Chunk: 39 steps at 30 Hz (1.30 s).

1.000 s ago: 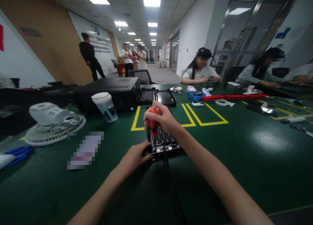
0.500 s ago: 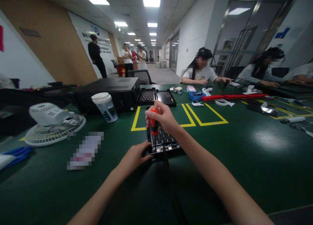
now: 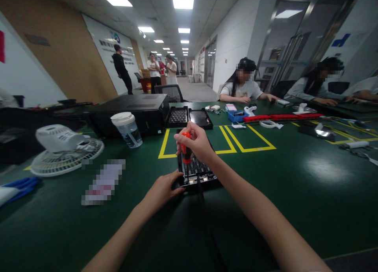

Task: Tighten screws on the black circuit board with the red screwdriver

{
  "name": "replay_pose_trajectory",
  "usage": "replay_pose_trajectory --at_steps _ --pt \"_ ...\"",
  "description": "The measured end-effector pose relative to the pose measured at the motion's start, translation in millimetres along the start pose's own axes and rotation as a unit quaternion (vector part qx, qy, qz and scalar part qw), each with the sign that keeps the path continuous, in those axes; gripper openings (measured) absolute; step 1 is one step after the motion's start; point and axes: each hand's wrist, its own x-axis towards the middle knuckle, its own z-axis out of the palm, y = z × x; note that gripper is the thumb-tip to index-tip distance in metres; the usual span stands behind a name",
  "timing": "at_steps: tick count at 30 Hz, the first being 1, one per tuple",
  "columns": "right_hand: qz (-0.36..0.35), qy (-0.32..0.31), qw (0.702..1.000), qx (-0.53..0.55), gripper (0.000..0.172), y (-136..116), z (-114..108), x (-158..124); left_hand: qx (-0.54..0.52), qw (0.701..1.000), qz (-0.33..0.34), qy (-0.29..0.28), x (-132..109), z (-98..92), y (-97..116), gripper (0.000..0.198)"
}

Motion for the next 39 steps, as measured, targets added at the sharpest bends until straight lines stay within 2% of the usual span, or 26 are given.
replay_pose_trajectory --at_steps 4,9,14,26,31,39 --pt "-0.003 -0.019 1.0 0.002 0.035 0.5 0.0 -0.7 -0.001 1.0 -0.007 0.0 -0.1 -0.3 0.0 0.044" --pt "-0.013 -0.053 0.997 0.054 0.03 2.5 0.2 -1.4 -0.004 1.0 -0.005 0.004 -0.3 -1.3 2.0 0.044" --pt "0.014 -0.05 0.998 0.04 0.015 4.2 -2.5 -0.7 -0.007 1.0 -0.012 -0.002 -0.1 -2.6 4.6 0.042" --pt "0.04 -0.065 0.99 0.115 0.024 6.8 -5.9 1.4 -0.002 1.0 -0.011 -0.003 0.1 -1.1 0.7 0.045" --pt "0.06 -0.099 0.978 0.173 0.031 8.1 -7.9 3.3 0.004 1.0 0.002 0.003 0.7 0.0 -0.1 0.045" --pt "0.067 -0.123 0.975 0.17 0.027 6.2 -8.2 3.1 0.001 1.0 0.006 0.006 0.2 1.3 -2.0 0.044"
